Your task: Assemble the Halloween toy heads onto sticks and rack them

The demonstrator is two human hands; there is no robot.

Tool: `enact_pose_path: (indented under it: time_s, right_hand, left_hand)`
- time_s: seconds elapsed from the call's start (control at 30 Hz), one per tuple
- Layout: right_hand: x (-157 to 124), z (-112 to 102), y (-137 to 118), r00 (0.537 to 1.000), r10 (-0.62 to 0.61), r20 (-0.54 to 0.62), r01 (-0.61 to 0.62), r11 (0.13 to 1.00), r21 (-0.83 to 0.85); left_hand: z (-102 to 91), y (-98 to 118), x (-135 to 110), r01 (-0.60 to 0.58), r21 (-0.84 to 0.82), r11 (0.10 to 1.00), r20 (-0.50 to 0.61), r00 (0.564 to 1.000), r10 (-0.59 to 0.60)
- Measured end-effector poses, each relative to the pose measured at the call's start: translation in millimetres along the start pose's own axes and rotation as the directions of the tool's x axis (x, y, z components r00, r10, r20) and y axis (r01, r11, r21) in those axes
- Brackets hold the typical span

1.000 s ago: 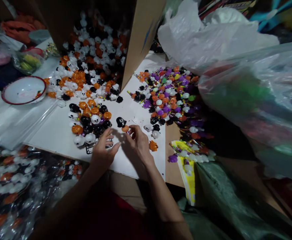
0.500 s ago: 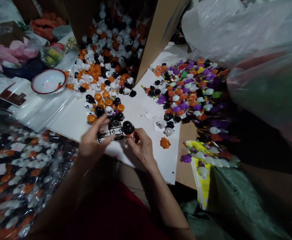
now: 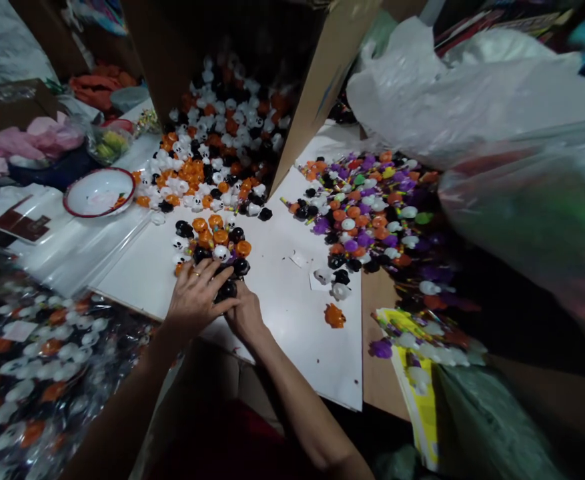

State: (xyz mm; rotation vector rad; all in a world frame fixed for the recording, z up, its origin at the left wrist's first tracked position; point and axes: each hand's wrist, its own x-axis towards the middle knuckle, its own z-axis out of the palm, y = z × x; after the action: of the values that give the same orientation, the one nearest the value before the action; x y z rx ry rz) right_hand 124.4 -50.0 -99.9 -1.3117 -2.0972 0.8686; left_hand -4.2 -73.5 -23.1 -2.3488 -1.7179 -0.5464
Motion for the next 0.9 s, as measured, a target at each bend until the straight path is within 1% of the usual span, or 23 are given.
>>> enact_pose_path:
  time_s: [0.07, 0.1, 0.13, 0.17, 0.2, 0.27, 0.3, 0.33, 0.37, 0.4, 0.43, 0.5, 0.53, 0.57, 0.6, 0.63, 0.7, 0.73, 0.77, 0.8, 0.83, 0.87, 0.9]
  right_hand:
    - [3, 1, 2, 1.0, 0.001, 0.006, -0.001, 1.0, -0.02]
    - [5, -3, 6, 1.0, -0.008, 0.026, 0.008, 1.0, 0.004]
    - [8, -10, 11, 0.997, -0.026, 0.079, 0.023, 0.998, 0.05]
    - [14, -21, 18, 0.985, -0.055, 0.161, 0.037, 0.993, 0.111]
    - [23, -35, 25, 0.965, -0.086, 0.248, 0.044, 0.985, 0.17]
    - [54, -66, 37, 0.925, -0.12, 0.361, 0.045, 0.977, 0.209]
    - [76, -79, 39, 0.945, -0.089, 0.316, 0.043, 0.988, 0.15]
    - [102, -89, 39, 0.977, -0.049, 0.205, 0.042, 0.998, 0.035]
    - [131, -95, 35, 0.994, -0.041, 0.106, 0.053, 0.992, -0.114]
    - [160, -96, 30, 0.998, -0.046, 0.046, 0.057, 0.962, -0.269]
    - [187, -94, 23, 1.0, -0.019, 0.014, 0.023, 0.921, -0.389]
    - [228, -82, 11, 1.0, 0.008, -0.015, -0.014, 0.893, -0.45]
    - [240, -75, 7, 1.0, 0.022, -0.017, -0.027, 0.891, -0.453]
    - [246, -69, 6, 0.999, 0.03, -0.017, -0.034, 0.894, -0.447]
    - [246, -65, 8, 0.999, 0.036, -0.017, -0.04, 0.892, -0.451]
    - [241, -63, 11, 0.999, 0.041, -0.014, -0.043, 0.885, -0.463]
    - [219, -69, 23, 0.998, 0.063, -0.024, -0.067, 0.882, -0.467]
    - [204, -76, 30, 0.995, 0.087, -0.048, -0.099, 0.895, -0.435]
    - [188, -84, 37, 0.99, 0.116, -0.085, -0.14, 0.92, -0.367]
    - [172, -93, 44, 0.98, 0.154, -0.128, -0.183, 0.948, -0.259]
    - [155, -102, 51, 0.965, 0.194, -0.177, -0.215, 0.97, -0.11]
    - [137, -109, 57, 0.949, 0.232, -0.215, -0.224, 0.973, 0.062]
    - [119, -115, 63, 0.934, 0.266, -0.237, -0.212, 0.95, 0.23]
  left_hand:
    - [4.5, -3, -1, 0.008, 0.04, 0.999, -0.013, 1.0, -0.008]
    - [5.7, -4, -2, 0.016, 0.056, 0.998, -0.015, 1.0, -0.015]
    - [6.2, -6, -2, 0.022, 0.066, 0.998, -0.019, 1.0, -0.021]
    - [6.0, -8, -2, 0.024, 0.068, 0.997, -0.025, 0.999, -0.023]
    - [5.2, -9, -2, 0.022, 0.066, 0.998, -0.027, 0.999, -0.02]
    - [3.2, -10, 0, 0.009, 0.062, 0.998, -0.015, 1.0, -0.008]
    - [2.3, -10, 1, 0.002, 0.066, 0.998, 0.0, 1.0, -0.002]
    - [1.8, -9, 2, -0.004, 0.075, 0.997, 0.015, 1.0, 0.003]
    - [1.3, -8, 3, -0.005, 0.087, 0.996, 0.024, 1.0, 0.003]
    - [0.8, -8, 3, -0.007, 0.101, 0.995, 0.023, 1.0, 0.005]
    - [-0.3, -8, 4, -0.017, 0.113, 0.993, 0.009, 1.0, 0.016]
    - [-5.7, -11, 6, -0.073, 0.12, 0.99, -0.033, 0.996, 0.077]
    - [-10.3, -14, 9, -0.113, 0.115, 0.987, -0.06, 0.991, 0.121]
    - [-16.0, -19, 15, -0.146, 0.107, 0.983, -0.085, 0.984, 0.156]
    - [-22.0, -25, 24, -0.163, 0.097, 0.982, -0.111, 0.978, 0.174]
    - [-27.4, -32, 37, -0.155, 0.082, 0.984, -0.131, 0.977, 0.165]
    - [-33.1, -50, 76, -0.076, 0.036, 0.996, -0.14, 0.987, 0.081]
    - [-31.9, -60, 101, -0.018, -0.002, 1.0, -0.095, 0.995, 0.018]
    - [-27.6, -69, 127, 0.027, -0.049, 0.998, -0.036, 0.999, -0.028]
    - [-20.3, -78, 154, 0.065, -0.08, 0.995, 0.092, 0.994, -0.057]
    - [-10.2, -85, 181, 0.095, -0.097, 0.991, 0.273, 0.96, -0.065]
    - [2.3, -89, 205, 0.112, -0.106, 0.988, 0.469, 0.882, -0.05]
    - [16.8, -90, 225, 0.114, -0.128, 0.985, 0.549, 0.836, -0.026]
